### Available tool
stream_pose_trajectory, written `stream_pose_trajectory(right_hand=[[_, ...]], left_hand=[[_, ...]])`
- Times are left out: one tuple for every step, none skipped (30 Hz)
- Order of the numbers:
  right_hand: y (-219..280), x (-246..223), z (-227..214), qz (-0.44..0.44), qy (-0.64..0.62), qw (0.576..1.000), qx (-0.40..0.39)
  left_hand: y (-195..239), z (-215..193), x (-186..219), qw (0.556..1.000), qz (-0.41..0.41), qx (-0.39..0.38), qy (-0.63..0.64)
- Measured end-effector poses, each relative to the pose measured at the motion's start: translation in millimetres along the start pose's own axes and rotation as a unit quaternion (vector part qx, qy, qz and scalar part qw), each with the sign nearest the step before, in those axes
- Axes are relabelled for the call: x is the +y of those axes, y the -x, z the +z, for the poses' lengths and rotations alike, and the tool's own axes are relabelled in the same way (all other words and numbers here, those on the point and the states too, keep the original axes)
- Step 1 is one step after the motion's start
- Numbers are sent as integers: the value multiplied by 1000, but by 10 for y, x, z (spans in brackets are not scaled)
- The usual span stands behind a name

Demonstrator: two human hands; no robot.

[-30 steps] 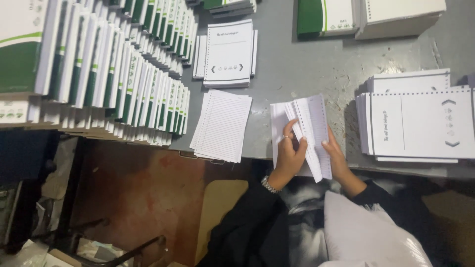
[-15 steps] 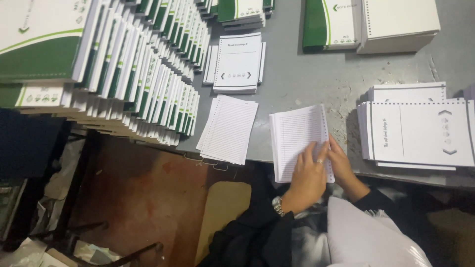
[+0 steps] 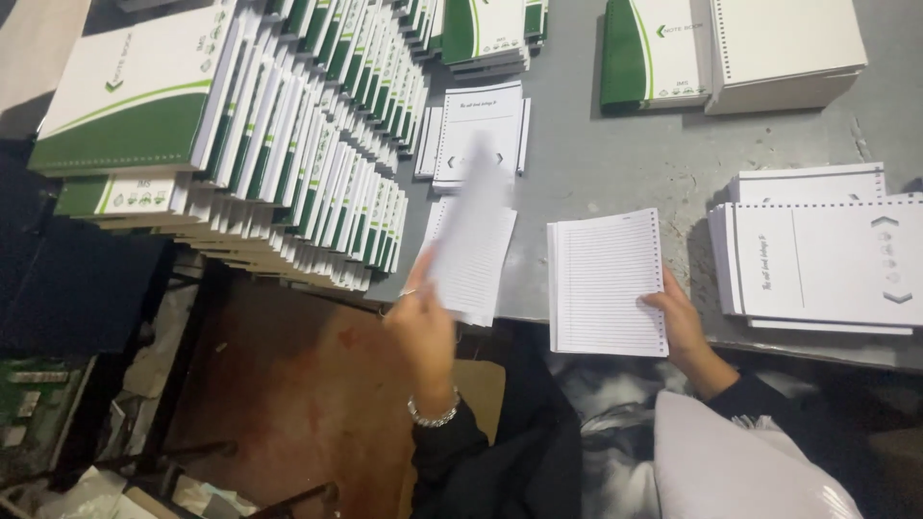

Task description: Flipping through the pages of spiral-bound notebooks to inspect them and then stacking them neatly on a table.

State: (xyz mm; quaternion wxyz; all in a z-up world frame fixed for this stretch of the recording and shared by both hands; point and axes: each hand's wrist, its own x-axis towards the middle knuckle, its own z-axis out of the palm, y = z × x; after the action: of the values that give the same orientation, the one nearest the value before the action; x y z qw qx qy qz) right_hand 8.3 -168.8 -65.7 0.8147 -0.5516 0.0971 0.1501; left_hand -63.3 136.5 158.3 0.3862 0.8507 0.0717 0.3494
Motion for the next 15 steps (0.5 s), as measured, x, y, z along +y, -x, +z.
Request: stream_pose_trajectory(right_hand=[[33,-18,25,6,1,1000,0],[17,-13,9,7,1,1000,2],[4,-4,-2,1,17,1000,-3],[-41,-11,-8,-6,34,999,-11],[0,-72,40,-6,36,999,-13],[47,-133,84,2,25,1000,-11],[95,-195,128,11,15,1000,-10],[72,-173,116,10,18,1000,-12],[49,-154,102,18,18,1000,-7],[12,-146,86,23,17,1000,-1],[-32,-125,64,19,18,1000,-1],[-49,-84,42,27,17,1000,0],[-72,-44,14,34,15,999,0],[-56,-63,34,34,10,999,6],[-43,-79,52,36,10,999,6]], left_hand=[[-18,-109,-29,991,13,99,-89],[-53,-91,-63,991,12,97,-89],[-88,-79,-100,989,44,111,-89],[-124,-64,-140,985,74,128,-90],[-110,4,-158,985,73,130,-91],[-91,71,-173,993,37,27,-108],[-72,137,-187,989,1,-77,-123],[83,458,-748,990,-1,-74,-122],[256,722,-1247,944,-79,-249,-200],[359,975,-1693,857,-152,-414,-268],[362,993,-1633,859,-150,-412,-266],[370,1000,-1573,844,-152,-448,-251],[379,1014,-1513,828,-153,-484,-237],[284,923,-1330,826,-149,-489,-238],[190,835,-1148,825,-161,-493,-224]])
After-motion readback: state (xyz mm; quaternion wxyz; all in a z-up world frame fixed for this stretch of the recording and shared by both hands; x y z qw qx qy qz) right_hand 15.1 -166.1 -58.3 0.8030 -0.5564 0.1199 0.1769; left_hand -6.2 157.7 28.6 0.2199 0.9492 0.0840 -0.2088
